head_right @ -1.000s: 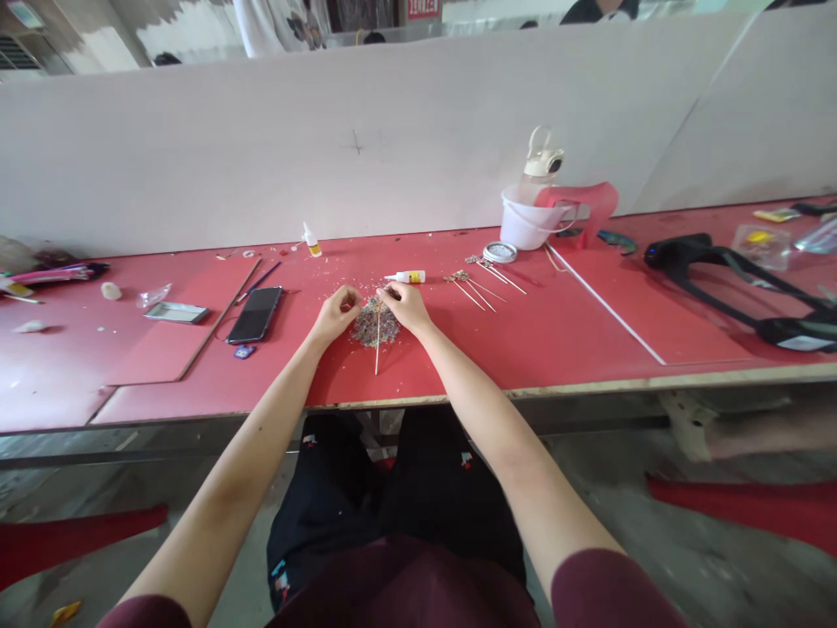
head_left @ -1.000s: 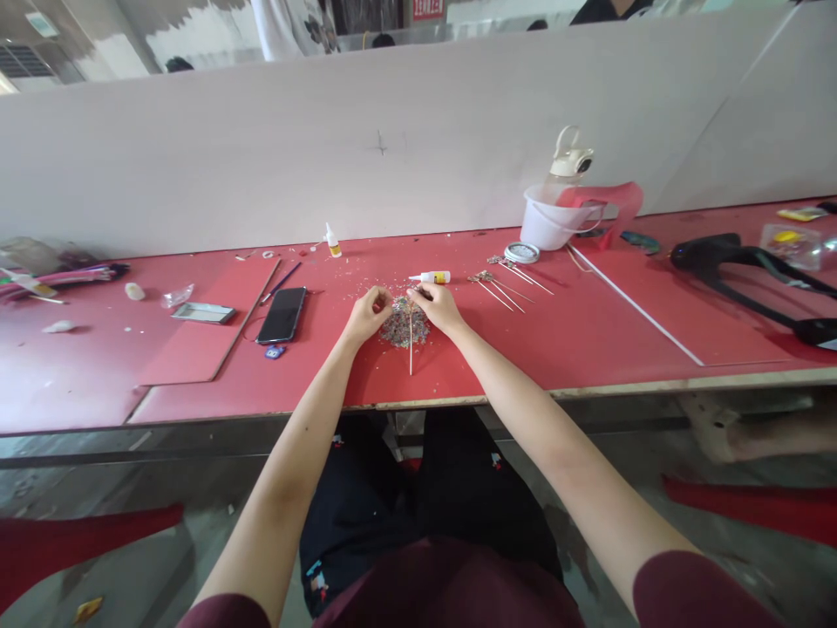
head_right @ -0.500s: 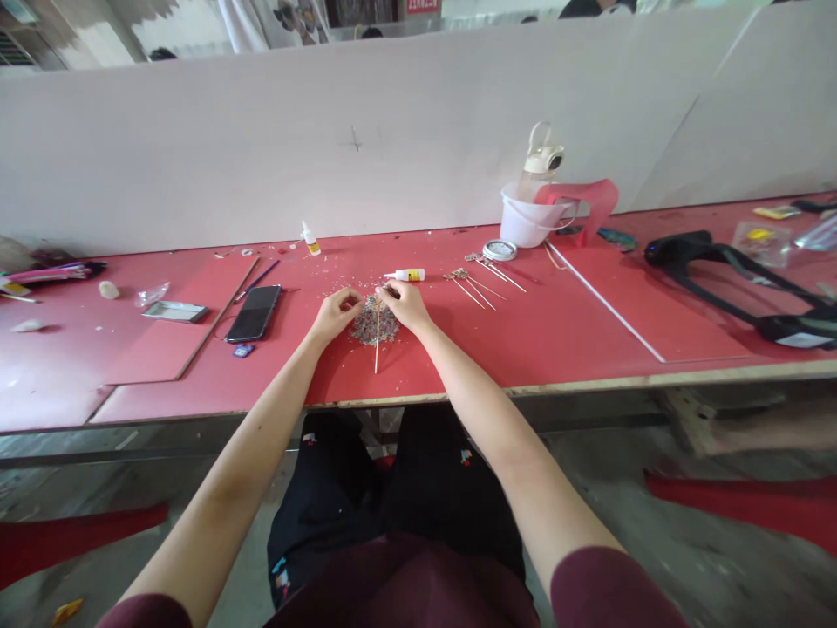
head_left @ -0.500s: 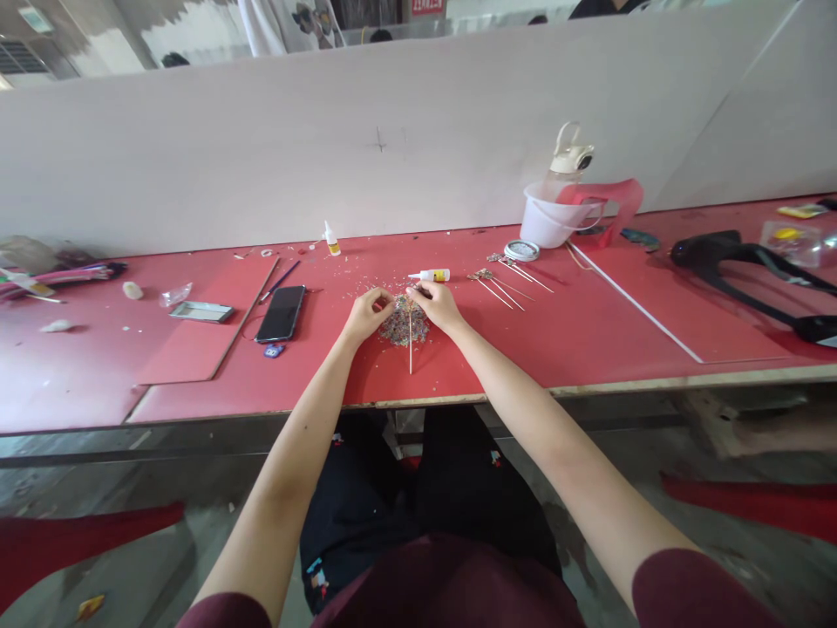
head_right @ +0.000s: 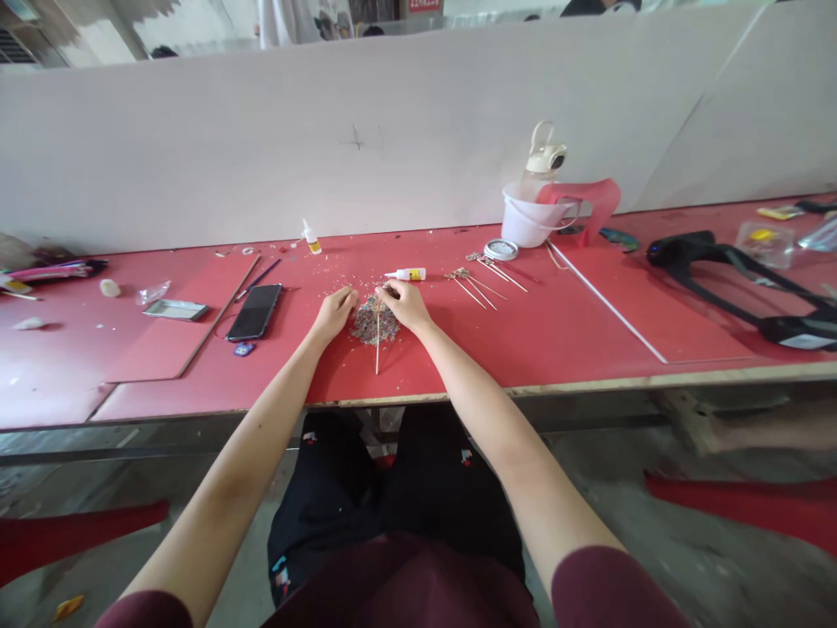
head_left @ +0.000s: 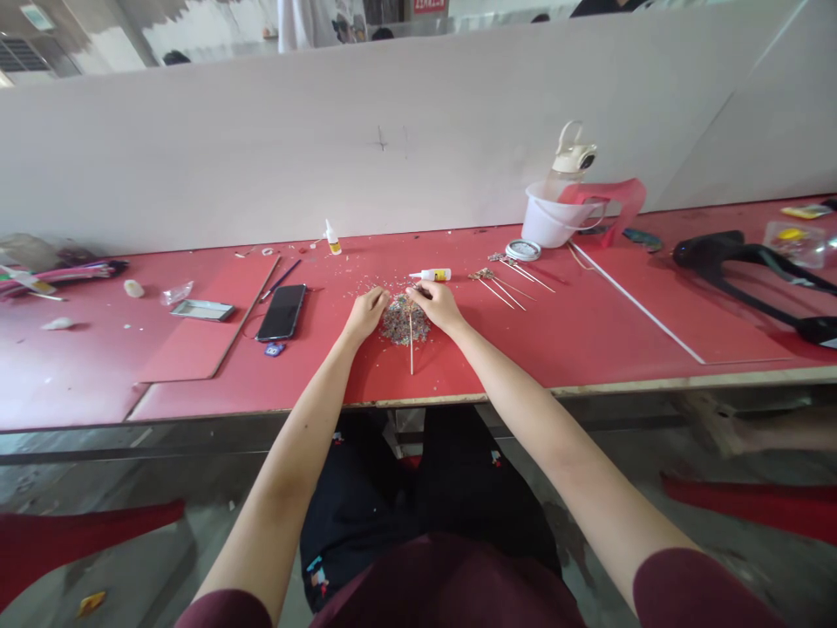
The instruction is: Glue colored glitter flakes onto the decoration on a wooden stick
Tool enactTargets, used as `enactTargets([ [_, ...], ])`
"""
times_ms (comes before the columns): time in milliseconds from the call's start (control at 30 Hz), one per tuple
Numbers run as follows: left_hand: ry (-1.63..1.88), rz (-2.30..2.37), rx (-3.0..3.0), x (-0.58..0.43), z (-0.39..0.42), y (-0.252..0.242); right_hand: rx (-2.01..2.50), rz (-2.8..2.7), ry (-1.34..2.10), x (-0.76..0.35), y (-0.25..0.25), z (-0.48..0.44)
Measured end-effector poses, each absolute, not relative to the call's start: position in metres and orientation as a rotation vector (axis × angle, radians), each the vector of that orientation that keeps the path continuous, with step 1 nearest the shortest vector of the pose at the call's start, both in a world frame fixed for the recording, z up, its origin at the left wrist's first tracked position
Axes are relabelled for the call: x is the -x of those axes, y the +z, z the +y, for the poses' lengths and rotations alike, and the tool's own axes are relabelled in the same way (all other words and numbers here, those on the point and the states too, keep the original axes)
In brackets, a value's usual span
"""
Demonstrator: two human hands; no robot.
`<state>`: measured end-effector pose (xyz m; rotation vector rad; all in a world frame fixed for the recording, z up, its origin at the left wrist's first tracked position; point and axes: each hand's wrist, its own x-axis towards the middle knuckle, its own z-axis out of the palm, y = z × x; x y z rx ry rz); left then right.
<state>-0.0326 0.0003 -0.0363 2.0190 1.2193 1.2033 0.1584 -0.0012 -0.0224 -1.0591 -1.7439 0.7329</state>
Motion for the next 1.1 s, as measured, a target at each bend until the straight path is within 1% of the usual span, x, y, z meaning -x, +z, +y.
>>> enactTargets([
  [233,1.26,1.133,-1.912,0.029,-0.001,-0.035,1.069,-1.77,0.723,-0.158,-0.027,0.002],
  [467,1.223,1.016,-1.8,0.024,0.003,-0.039,1.069,-1.806,0.706,-0.158,-0.029,0.003],
  [867,1.391,1.262,-2.022,0.017,-0.009,-0.025,1.105,-1.908,0.644,-0.156,-0.035,0.007],
  [1100,1.404,1.321,-2.051,0.013,-0.006,-0.026,1.165,-1.996,0.579,-0.152,-0.034,0.004],
])
